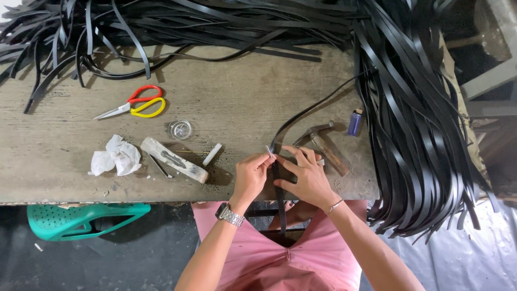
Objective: The person is using a hammer and a small metal punch to create holes at regular intervals along a black leather strip on a workbench.
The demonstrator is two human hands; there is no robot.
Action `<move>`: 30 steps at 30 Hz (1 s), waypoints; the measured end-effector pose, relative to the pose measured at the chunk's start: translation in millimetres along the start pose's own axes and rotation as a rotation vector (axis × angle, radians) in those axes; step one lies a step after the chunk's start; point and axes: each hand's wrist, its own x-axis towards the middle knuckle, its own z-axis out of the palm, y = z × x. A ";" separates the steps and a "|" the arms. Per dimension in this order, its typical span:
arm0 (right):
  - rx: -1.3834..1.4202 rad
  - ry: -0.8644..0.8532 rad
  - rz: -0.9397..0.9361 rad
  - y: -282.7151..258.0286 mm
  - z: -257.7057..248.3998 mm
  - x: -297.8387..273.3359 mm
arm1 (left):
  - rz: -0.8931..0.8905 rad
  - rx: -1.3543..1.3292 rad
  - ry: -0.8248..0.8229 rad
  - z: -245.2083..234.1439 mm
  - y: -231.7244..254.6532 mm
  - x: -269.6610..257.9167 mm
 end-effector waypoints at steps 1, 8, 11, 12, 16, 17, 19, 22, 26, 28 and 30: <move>0.001 0.000 0.000 -0.1 0.1 0.0 | -0.001 0.001 0.000 0.1 -0.5 -0.3; -0.003 -0.003 -0.006 1.5 0.0 0.2 | -0.003 0.002 -0.010 -1.0 -0.1 0.5; -0.010 0.032 -0.024 0.6 0.1 0.1 | 0.031 0.030 -0.026 2.8 -7.8 -3.7; -0.016 0.065 -0.037 -0.2 0.0 0.0 | 0.062 0.055 -0.040 4.5 -11.2 -5.5; 0.151 0.302 -0.128 5.0 -6.2 -3.8 | 0.112 0.099 -0.076 -0.7 -3.4 -5.3; -0.127 0.445 0.018 11.7 -7.7 -8.6 | 0.132 0.128 -0.087 -1.1 -2.6 -5.5; -0.410 0.577 0.168 23.9 -10.6 -17.9 | 0.151 0.153 -0.097 -2.3 1.1 -4.4; -0.569 0.369 0.368 37.2 -13.0 -28.0 | 0.182 0.182 -0.112 -4.0 4.5 -3.3; -0.227 0.238 0.453 41.5 -22.4 -26.0 | 0.165 0.191 -0.125 -1.2 -4.3 -7.5; 0.119 0.145 0.536 28.5 -39.1 -24.7 | 0.161 0.178 -0.126 2.5 -9.9 -9.1; 0.281 0.292 0.321 2.7 -60.6 -29.0 | 0.188 0.242 -0.121 8.2 -17.3 -14.1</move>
